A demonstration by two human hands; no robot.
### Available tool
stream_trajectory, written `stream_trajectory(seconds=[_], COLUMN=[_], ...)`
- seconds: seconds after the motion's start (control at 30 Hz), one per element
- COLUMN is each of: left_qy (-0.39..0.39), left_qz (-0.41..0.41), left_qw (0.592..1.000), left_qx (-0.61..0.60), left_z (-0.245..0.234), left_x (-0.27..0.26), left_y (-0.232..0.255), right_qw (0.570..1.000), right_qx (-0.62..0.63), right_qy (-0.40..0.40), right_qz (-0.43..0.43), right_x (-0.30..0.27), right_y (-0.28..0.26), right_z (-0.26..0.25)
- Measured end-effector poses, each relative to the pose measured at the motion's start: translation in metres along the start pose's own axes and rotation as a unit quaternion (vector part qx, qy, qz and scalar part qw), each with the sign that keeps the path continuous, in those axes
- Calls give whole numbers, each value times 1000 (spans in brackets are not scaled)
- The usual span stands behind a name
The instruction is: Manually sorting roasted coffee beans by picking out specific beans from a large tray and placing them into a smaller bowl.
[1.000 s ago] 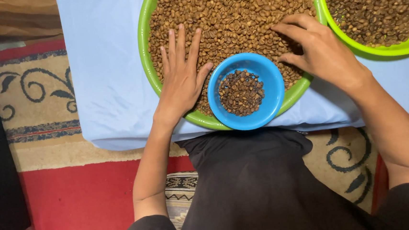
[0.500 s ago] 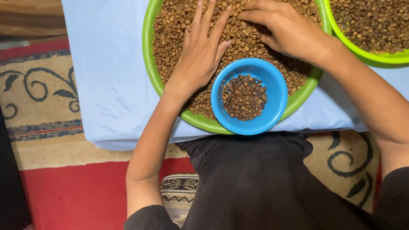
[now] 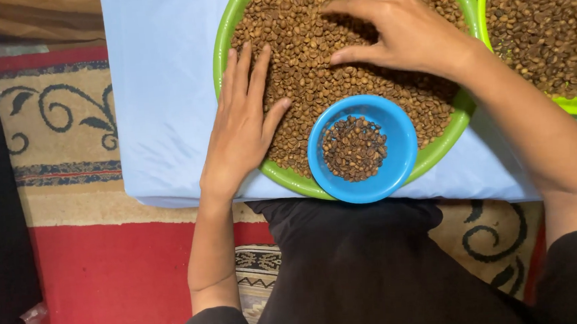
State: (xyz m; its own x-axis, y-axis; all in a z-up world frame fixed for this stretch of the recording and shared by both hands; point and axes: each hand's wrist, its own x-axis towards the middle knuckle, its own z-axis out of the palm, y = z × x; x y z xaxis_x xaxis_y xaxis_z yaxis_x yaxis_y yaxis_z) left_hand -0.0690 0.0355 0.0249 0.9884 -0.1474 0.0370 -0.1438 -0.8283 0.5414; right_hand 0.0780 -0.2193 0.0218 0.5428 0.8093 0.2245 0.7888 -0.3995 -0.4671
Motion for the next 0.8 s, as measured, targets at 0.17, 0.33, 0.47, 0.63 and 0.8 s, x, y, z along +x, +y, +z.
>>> stream_trajectory(seconds=[0.17, 0.33, 0.47, 0.63, 0.8], left_qy=[-23, 7, 19, 6, -26], left_qz=[-35, -64, -60, -46, -9], left_qw=[998, 994, 991, 992, 998], left_qx=[-36, -85, -115, -115, -61], left_z=[18, 35, 41, 44, 52], left_x=[-16, -6, 3, 14, 27], left_y=[1, 1, 2, 8, 9], right_qw=[999, 994, 992, 990, 990], right_qx=[28, -18, -46, -39, -57], right_qy=[-45, -101, -95, -103, -108], right_qz=[-2, -25, -75, -84, -68], right_x=[29, 38, 34, 26, 10], right_y=[9, 9, 12, 16, 21], right_z=[36, 52, 51, 37, 23])
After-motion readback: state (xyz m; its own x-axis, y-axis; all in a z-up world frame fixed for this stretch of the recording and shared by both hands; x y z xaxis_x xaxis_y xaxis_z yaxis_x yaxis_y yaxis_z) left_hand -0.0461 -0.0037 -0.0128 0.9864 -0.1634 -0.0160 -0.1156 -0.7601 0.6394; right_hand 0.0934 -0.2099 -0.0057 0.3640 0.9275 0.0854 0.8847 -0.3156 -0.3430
